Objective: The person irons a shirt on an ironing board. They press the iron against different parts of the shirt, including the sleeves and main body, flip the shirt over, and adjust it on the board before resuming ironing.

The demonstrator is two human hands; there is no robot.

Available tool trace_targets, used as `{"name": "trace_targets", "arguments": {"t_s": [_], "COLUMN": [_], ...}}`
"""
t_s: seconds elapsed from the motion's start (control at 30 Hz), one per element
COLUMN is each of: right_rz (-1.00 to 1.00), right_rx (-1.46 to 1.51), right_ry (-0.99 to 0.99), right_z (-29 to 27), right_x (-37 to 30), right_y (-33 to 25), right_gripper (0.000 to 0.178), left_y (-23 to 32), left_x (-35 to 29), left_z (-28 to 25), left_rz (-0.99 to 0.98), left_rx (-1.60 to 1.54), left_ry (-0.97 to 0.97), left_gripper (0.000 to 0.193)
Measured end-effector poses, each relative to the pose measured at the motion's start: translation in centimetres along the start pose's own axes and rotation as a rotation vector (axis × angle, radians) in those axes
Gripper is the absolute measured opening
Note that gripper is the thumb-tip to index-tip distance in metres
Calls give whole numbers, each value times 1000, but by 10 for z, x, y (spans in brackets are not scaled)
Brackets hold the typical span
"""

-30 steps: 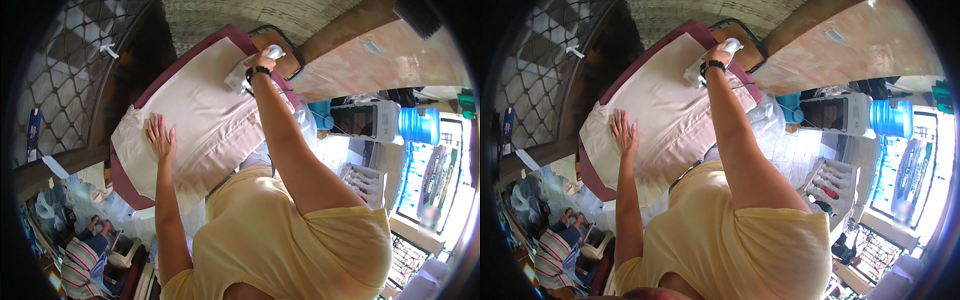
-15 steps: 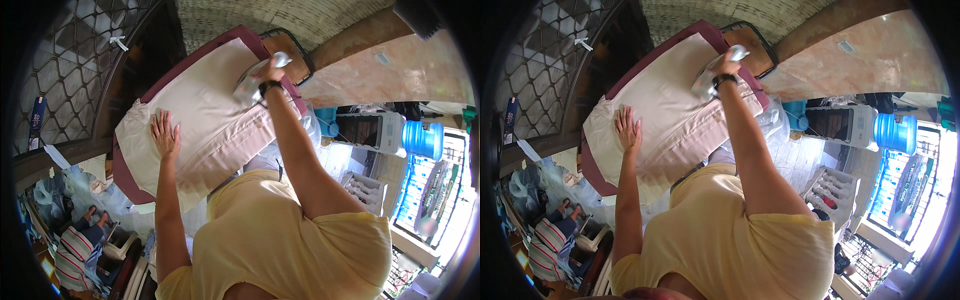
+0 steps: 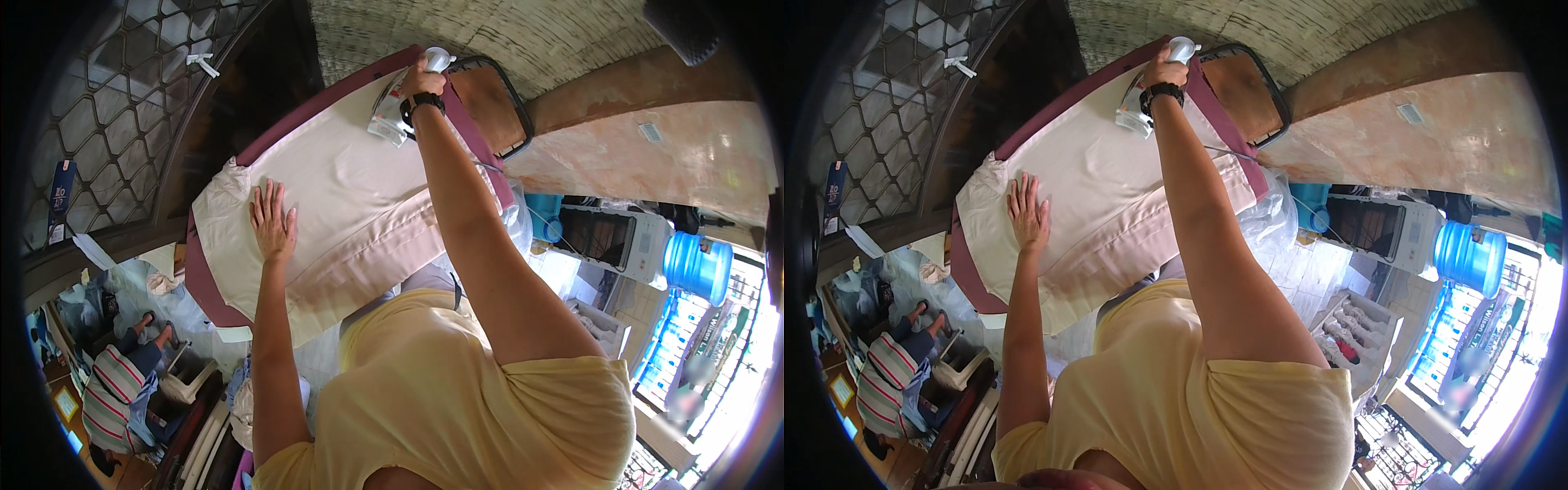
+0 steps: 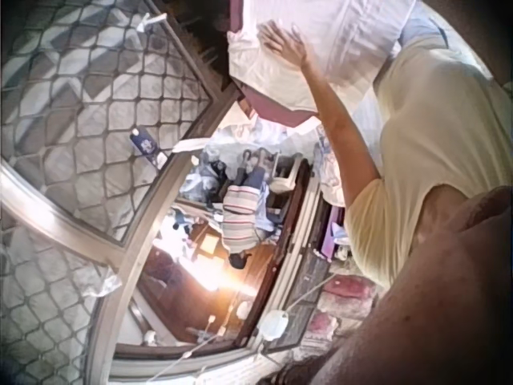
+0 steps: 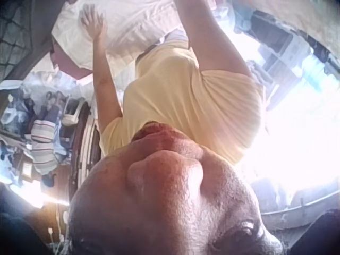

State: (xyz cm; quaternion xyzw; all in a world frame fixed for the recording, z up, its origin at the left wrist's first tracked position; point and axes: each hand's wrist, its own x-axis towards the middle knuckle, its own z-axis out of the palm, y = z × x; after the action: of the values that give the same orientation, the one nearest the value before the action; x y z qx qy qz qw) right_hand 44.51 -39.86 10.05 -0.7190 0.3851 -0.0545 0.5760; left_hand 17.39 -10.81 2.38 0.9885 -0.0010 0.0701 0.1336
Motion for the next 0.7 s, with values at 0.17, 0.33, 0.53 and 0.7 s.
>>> {"name": "trace_targets", "arguments": {"t_s": [0.17, 0.33, 0.53, 0.7], "right_rz": [-217, -172, -80, -26], "right_rx": [1, -83, -112, -140], "right_ry": [-152, 117, -13, -502], "right_z": [8, 36, 19, -3], "right_x": [-61, -13, -19, -122], "right_y": [53, 27, 9, 55], "right_gripper": [66, 61, 65, 74], "left_y": [-1, 2, 1, -4], "left_x": [-3, 1, -1, -6], "left_z": [-1, -3, -4, -1], "left_rz": [-20, -12, -38, -33], "left_rx": [18, 19, 38, 32], "left_ry": [18, 7, 4, 21], "left_gripper": [54, 54, 54, 54]}}
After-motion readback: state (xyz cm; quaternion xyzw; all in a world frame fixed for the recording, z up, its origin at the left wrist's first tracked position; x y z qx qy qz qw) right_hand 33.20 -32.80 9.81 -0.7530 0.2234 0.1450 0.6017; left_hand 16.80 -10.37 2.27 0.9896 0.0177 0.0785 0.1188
